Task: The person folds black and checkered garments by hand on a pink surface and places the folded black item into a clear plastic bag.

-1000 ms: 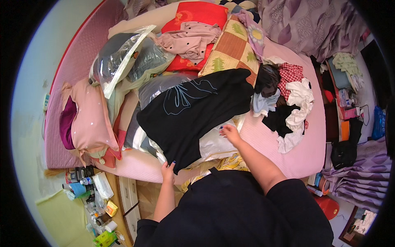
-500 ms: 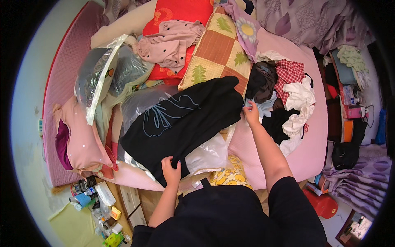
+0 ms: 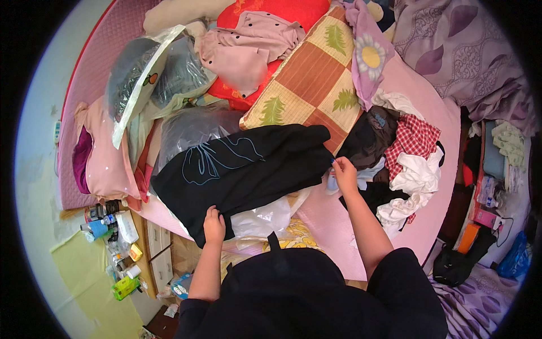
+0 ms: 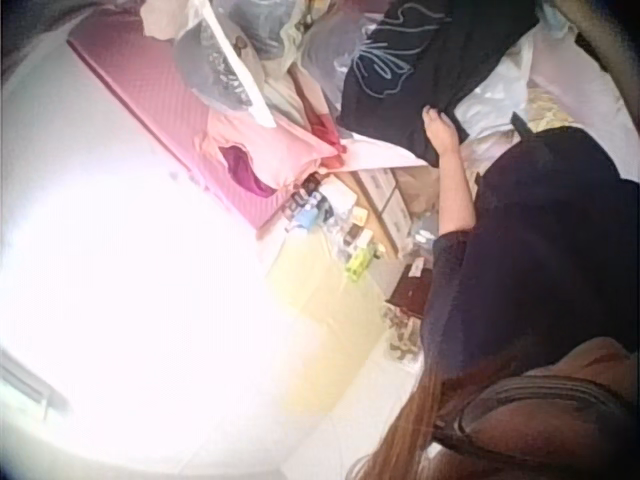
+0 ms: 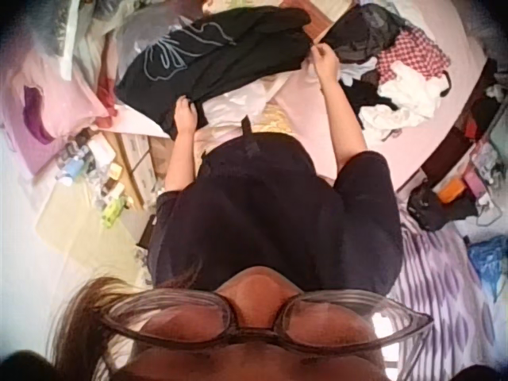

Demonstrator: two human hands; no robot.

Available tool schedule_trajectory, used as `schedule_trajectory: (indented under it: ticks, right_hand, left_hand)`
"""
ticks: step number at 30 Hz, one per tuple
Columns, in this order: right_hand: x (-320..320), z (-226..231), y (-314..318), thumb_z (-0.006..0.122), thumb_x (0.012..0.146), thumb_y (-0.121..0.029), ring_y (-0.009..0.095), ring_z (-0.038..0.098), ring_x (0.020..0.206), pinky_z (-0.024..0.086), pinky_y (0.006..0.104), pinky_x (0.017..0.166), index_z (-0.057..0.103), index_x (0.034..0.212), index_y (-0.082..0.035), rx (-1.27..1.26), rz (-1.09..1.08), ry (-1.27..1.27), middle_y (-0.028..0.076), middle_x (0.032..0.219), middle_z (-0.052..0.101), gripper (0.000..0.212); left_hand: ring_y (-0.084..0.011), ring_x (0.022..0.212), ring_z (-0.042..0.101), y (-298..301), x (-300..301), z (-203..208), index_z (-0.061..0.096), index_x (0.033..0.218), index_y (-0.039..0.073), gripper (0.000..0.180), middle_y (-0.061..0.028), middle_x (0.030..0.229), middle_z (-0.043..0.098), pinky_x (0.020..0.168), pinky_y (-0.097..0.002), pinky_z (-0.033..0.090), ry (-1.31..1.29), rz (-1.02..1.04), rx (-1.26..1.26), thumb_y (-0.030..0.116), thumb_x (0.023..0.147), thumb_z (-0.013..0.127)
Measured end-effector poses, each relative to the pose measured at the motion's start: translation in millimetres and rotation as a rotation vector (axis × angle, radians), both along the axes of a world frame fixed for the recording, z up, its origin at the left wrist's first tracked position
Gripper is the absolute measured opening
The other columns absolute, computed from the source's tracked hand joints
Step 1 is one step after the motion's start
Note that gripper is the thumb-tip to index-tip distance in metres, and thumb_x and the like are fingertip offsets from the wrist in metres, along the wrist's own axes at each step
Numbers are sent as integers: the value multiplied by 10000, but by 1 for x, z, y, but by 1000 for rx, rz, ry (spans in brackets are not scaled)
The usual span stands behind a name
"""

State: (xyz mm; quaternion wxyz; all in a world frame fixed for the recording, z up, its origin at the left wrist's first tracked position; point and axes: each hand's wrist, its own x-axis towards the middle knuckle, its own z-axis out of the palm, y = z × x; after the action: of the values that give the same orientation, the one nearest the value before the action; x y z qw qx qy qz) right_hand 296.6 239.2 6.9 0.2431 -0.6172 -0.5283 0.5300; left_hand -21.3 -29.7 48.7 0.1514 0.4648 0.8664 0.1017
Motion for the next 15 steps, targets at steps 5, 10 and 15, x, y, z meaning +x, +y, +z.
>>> schedule_trajectory:
  ticks: [5,10,15]
  right_hand:
    - [15,32,15,517,813,-95,159,600,592,484,243,540,499,747,1,-224,-28,153,69,660,562,118]
    - [11,34,23,574,756,-44,163,591,675,507,247,621,524,801,3,-490,-58,425,64,727,551,82]
    - [6,18,10,627,697,-31,163,584,668,486,247,613,542,839,36,-431,69,358,76,774,576,178]
  left_hand:
    - [-385,783,534,6,-7,-1,483,884,-43,176,-244,901,535,699,-426,447,7,42,-10,16,721,454]
    - [-392,737,535,16,-11,-1,474,823,-33,122,-239,824,543,672,-441,444,19,69,-122,11,710,455]
    - [-387,733,539,25,-14,1,474,760,-23,69,-227,754,549,652,-444,441,2,67,-83,33,720,473]
